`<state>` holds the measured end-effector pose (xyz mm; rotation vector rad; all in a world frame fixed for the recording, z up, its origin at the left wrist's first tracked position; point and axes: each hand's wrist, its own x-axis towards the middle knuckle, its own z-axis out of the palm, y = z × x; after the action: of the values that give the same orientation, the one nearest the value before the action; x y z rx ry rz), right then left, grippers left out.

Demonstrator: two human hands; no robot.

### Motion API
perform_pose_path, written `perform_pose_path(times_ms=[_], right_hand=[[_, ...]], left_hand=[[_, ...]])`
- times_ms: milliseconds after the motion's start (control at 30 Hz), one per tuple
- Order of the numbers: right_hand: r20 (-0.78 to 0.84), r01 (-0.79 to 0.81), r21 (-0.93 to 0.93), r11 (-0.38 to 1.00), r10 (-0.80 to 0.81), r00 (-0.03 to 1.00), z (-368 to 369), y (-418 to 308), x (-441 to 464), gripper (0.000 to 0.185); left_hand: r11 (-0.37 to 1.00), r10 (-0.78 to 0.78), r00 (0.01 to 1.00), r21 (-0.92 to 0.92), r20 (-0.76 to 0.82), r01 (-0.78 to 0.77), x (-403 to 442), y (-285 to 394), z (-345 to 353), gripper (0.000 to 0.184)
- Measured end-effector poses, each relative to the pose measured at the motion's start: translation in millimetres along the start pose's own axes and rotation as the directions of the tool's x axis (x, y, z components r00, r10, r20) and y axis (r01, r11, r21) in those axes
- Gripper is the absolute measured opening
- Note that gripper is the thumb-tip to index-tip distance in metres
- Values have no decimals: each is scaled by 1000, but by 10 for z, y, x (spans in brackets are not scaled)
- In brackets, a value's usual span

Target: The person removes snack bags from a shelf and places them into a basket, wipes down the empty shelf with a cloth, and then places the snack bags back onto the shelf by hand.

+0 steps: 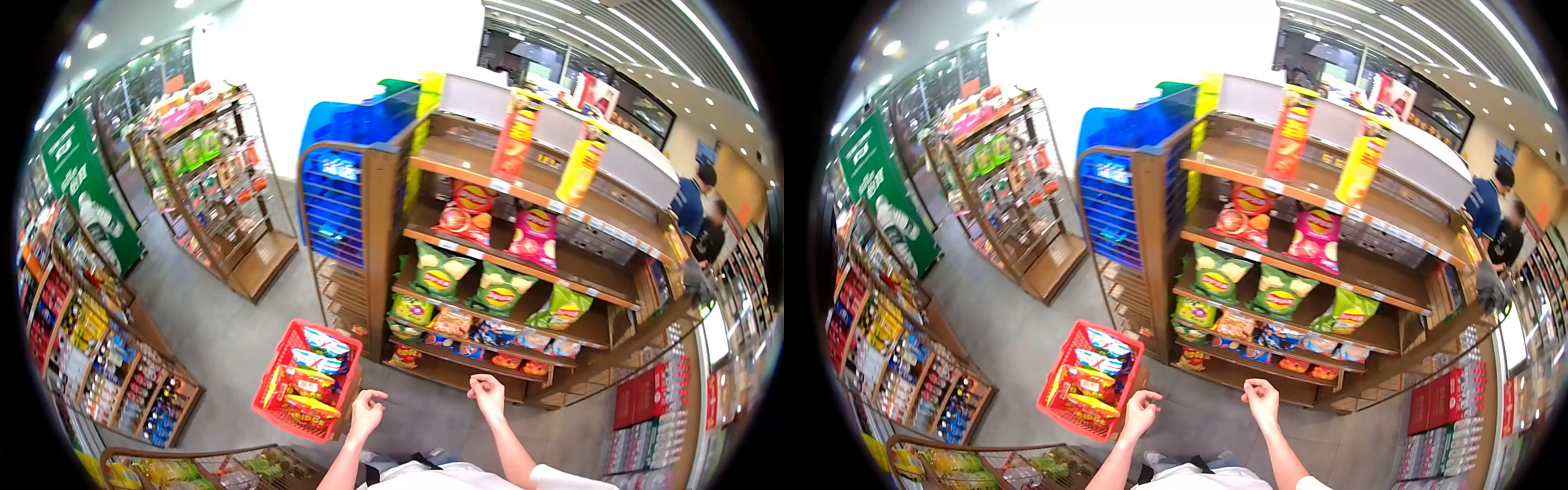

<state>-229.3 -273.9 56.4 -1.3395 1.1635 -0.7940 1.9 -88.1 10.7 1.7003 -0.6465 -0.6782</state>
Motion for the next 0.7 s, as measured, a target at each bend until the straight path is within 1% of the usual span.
perform_pose_path(times_ms=[67, 100, 133, 167, 200, 233, 267, 300, 367, 400, 467, 567, 600, 633, 700], right_hand=[[-49, 1, -47, 999, -3, 999, -312, -6, -64, 13], [-71, -8, 33, 999, 10, 997, -449, 44, -102, 12], [-86, -16, 109, 994, 25, 996, -596, 95, -118, 10], [-83, -34, 86, 996, 41, 996, -781, 123, -145, 10], [-125, -54, 167, 985, 76, 989, -916, 192, -189, 9], [-152, -78, 247, 966, 118, 981, -1041, 272, -231, 8], [-173, -110, 241, 964, 154, 973, -1158, 255, -277, 8], [-178, -101, 265, 959, 152, 972, -1242, 340, -290, 8], [-162, -85, 291, 953, 136, 977, -1352, 405, -314, 7], [-159, -94, 293, 952, 145, 976, -1379, 393, -334, 7], [-160, -85, 296, 951, 137, 978, -1429, 327, -354, 6], [-189, -51, 325, 944, 117, 975, -1550, 266, -375, 6], [-198, -51, 323, 945, 120, 973, -1617, 294, -400, 6], [-231, -37, 340, 940, 121, 965, -1686, 331, -410, 5], [-271, -16, 351, 936, 117, 956, -1758, 380, -457, 5]], left_hand=[[1000, -8, 997, 5, 71, 8, -27, 126, 234, 33], [997, -63, 988, 49, 143, 57, -12, 165, 348, 36], [999, -16, 983, 52, 184, 7, -19, 169, 503, 36], [999, 19, 976, 45, 218, -29, -75, 160, 704, 36], [998, 21, 959, 57, 281, -38, -127, 185, 870, 38], [998, -18, 965, 58, 261, 3, -231, 192, 1037, 38], [993, 90, 934, 39, 345, -110, -369, 329, 1205, 39], [976, 190, 883, 18, 429, -218, -530, 410, 1328, 40], [968, 203, 810, 10, 550, -249, -741, 316, 1572, 42], [976, 165, 816, 31, 554, -218, -830, 296, 1619, 42], [990, 55, 785, 71, 617, -125, -931, 275, 1671, 42], [986, -73, 782, 160, 619, -35, -923, 336, 1575, 45], [979, -155, 766, 200, 624, 35, -887, 346, 1521, 46], [980, -153, 760, 197, 632, 33, -852, 360, 1475, 46], [983, -111, 796, 181, 595, 2, -788, 328, 1364, 46]])
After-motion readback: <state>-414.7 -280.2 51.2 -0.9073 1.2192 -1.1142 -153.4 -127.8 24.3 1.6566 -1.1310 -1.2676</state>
